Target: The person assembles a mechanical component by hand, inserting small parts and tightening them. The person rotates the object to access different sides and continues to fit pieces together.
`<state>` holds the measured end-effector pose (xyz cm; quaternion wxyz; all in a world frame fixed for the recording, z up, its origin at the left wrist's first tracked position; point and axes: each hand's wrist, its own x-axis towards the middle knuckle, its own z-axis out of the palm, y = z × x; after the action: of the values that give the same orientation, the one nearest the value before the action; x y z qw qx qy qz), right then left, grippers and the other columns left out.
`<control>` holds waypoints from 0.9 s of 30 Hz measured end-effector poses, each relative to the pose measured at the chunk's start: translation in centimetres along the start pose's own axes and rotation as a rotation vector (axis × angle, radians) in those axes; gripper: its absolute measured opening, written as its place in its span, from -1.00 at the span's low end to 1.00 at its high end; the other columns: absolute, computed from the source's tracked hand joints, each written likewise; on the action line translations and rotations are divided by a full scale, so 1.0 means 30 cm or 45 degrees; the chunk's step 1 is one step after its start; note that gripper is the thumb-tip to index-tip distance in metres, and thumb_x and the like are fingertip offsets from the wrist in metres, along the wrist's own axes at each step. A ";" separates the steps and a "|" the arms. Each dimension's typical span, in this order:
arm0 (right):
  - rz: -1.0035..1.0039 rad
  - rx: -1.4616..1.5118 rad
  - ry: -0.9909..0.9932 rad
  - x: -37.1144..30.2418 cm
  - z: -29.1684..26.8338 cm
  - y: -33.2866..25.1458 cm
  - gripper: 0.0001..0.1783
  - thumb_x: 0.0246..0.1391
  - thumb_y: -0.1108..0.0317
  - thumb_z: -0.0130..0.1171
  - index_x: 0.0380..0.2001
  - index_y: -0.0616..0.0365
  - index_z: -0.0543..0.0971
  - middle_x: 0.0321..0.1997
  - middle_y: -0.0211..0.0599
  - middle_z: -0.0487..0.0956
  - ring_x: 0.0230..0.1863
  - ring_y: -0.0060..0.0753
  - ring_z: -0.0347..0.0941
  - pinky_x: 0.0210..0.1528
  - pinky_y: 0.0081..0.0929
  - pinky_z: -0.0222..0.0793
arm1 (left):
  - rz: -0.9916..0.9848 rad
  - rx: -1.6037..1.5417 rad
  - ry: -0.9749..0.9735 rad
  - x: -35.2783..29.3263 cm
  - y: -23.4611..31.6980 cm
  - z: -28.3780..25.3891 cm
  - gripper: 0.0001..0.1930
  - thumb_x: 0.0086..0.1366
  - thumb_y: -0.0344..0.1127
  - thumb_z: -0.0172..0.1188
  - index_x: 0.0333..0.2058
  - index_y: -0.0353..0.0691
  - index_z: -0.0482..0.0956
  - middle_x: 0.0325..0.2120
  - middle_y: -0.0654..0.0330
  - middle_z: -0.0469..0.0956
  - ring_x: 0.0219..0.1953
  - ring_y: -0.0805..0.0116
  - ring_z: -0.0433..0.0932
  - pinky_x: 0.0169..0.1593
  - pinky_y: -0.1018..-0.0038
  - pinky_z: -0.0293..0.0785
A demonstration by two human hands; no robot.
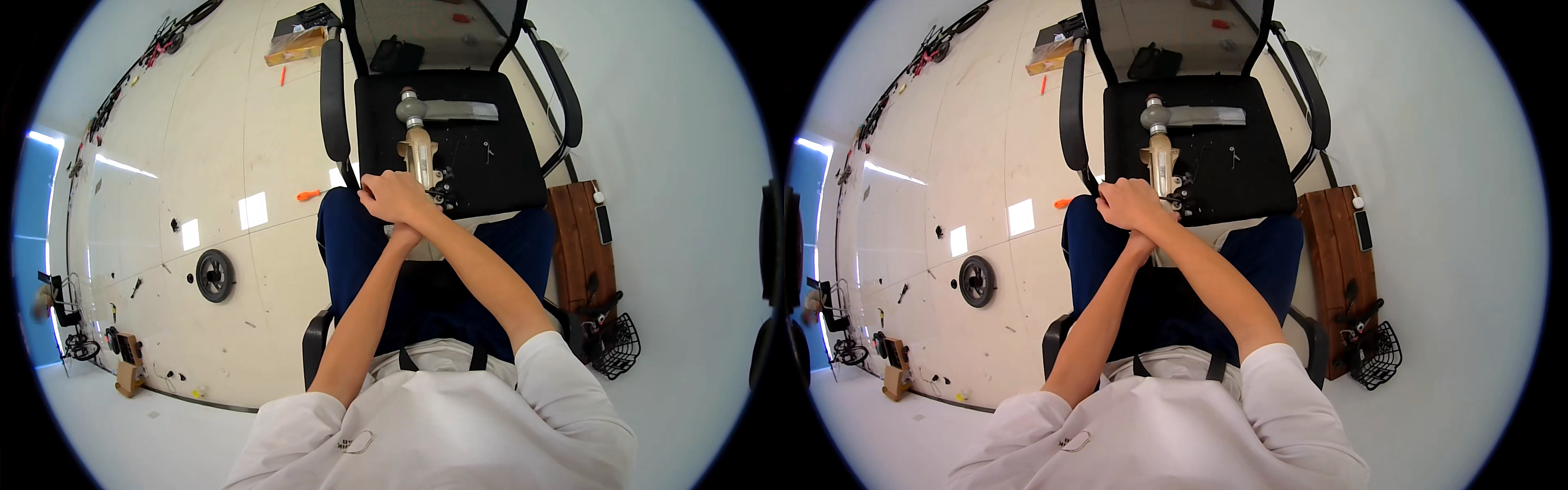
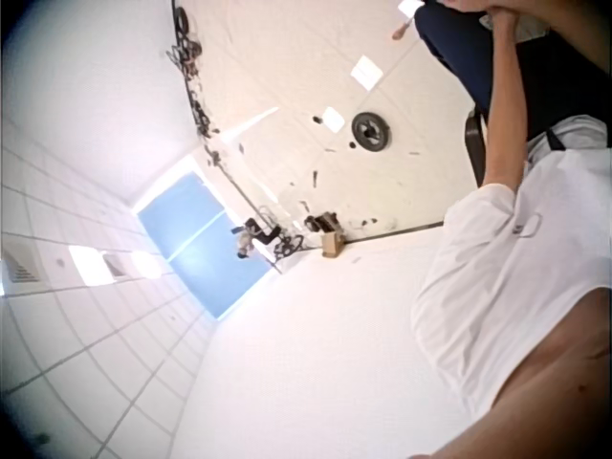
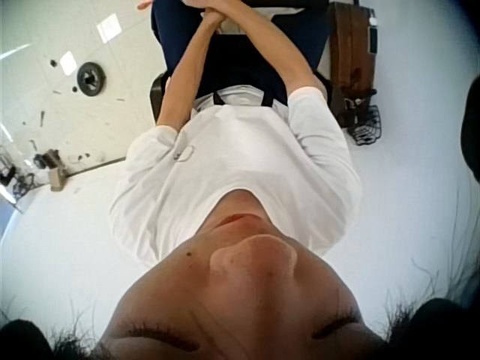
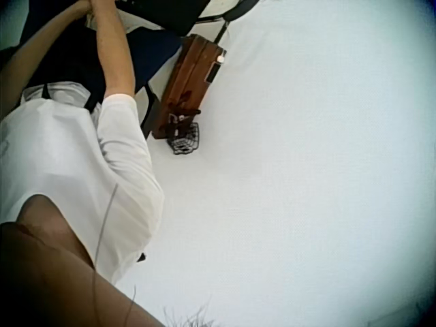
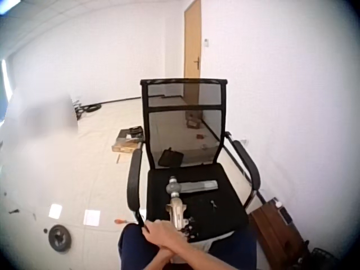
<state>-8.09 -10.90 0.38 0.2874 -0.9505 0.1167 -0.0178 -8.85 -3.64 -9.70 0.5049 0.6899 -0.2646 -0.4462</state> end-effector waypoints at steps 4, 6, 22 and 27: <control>-0.042 0.035 0.008 0.002 0.020 -0.006 -0.70 0.10 0.17 0.09 -0.40 0.20 0.61 -0.50 0.01 0.60 -0.41 0.11 0.58 -0.25 -0.04 0.50 | -0.035 -0.908 0.243 -0.094 0.006 0.065 -0.62 0.39 -0.18 0.08 0.08 -0.26 0.38 -0.04 0.15 0.47 -0.04 0.35 0.47 -0.01 0.40 0.43; -0.029 0.118 0.064 0.009 0.031 -0.010 -0.72 0.09 0.20 0.10 -0.40 0.23 0.59 -0.49 0.03 0.60 -0.40 0.13 0.58 -0.25 -0.03 0.50 | 0.101 -0.732 0.381 -0.100 -0.017 0.109 -0.69 0.41 -0.23 0.05 0.00 -0.29 0.44 -0.10 0.17 0.50 -0.06 0.41 0.46 -0.03 0.43 0.43; -0.103 0.121 0.685 -0.016 0.105 -0.012 -0.80 0.05 0.38 0.14 -0.54 0.24 0.40 -0.57 -0.08 0.50 -0.46 0.04 0.51 -0.41 -0.12 0.44 | 0.585 -0.381 0.218 -0.138 -0.110 0.153 -0.72 0.27 -0.43 0.21 -0.08 -0.37 0.42 -0.30 0.06 0.59 -0.26 0.33 0.60 -0.15 0.44 0.54; -0.059 0.025 0.568 -0.025 0.127 -0.007 -0.81 0.03 0.36 0.14 -0.55 0.21 0.40 -0.61 -0.10 0.50 -0.52 0.04 0.51 -0.40 -0.14 0.47 | 0.502 -0.562 0.202 -0.128 -0.126 0.161 -0.66 0.27 -0.39 0.24 -0.05 -0.36 0.37 -0.27 0.03 0.57 -0.26 0.30 0.62 -0.14 0.42 0.55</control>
<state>-8.40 -8.48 -2.64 0.2633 -0.9226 0.1554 -0.2354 -15.22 -1.42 -12.34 0.7386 0.5316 -0.2498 -0.3309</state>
